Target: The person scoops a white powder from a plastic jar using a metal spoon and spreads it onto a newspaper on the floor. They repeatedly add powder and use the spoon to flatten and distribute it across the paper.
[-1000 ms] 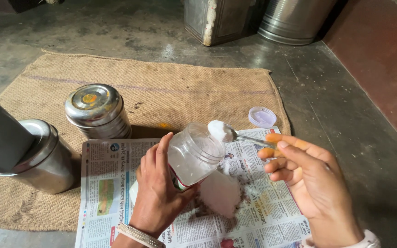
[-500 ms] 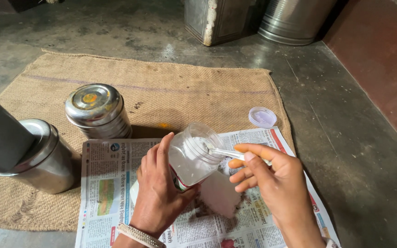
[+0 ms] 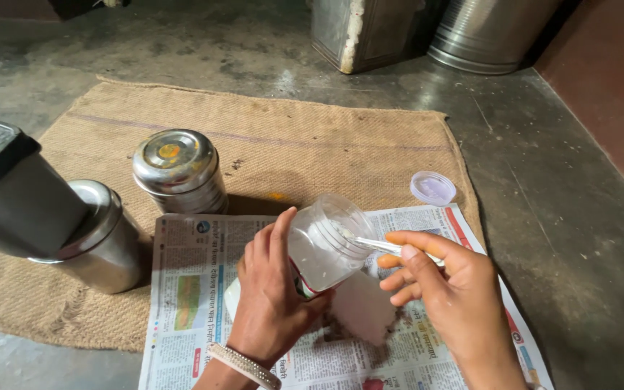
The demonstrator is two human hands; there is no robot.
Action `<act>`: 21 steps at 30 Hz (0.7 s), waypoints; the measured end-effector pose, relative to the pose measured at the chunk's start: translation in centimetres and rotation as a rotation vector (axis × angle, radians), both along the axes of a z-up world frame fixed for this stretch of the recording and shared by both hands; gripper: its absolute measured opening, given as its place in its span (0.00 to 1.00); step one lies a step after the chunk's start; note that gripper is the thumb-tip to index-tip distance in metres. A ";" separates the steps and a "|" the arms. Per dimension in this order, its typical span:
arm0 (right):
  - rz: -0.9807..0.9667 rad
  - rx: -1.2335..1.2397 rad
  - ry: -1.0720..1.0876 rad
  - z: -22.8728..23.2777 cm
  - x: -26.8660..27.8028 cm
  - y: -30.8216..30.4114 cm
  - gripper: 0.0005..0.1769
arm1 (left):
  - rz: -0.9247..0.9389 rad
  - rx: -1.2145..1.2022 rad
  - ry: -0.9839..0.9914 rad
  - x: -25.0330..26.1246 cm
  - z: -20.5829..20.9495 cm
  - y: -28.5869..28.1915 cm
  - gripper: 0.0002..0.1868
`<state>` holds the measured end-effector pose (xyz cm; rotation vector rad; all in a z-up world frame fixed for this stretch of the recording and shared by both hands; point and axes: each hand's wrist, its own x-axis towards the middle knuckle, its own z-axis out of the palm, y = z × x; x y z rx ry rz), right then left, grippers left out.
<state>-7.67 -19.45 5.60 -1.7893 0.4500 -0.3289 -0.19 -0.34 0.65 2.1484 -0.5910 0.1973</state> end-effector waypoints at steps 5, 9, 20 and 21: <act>-0.018 -0.326 0.038 0.2 -0.4 0.9 0.15 | -0.005 -0.007 -0.032 0.1 -0.5 0.0 0.63; 0.042 -0.593 -0.123 0.1 -0.4 1.1 0.14 | -0.006 -0.040 -0.083 -0.1 -0.6 -0.1 0.59; 0.011 -0.536 -0.061 -1.2 0.0 -0.2 0.14 | -0.025 -0.014 -0.005 -0.3 0.2 0.1 0.61; 0.006 -0.530 -0.052 -1.3 0.0 -0.3 0.15 | -0.025 -0.016 -0.003 -0.3 0.2 0.1 0.61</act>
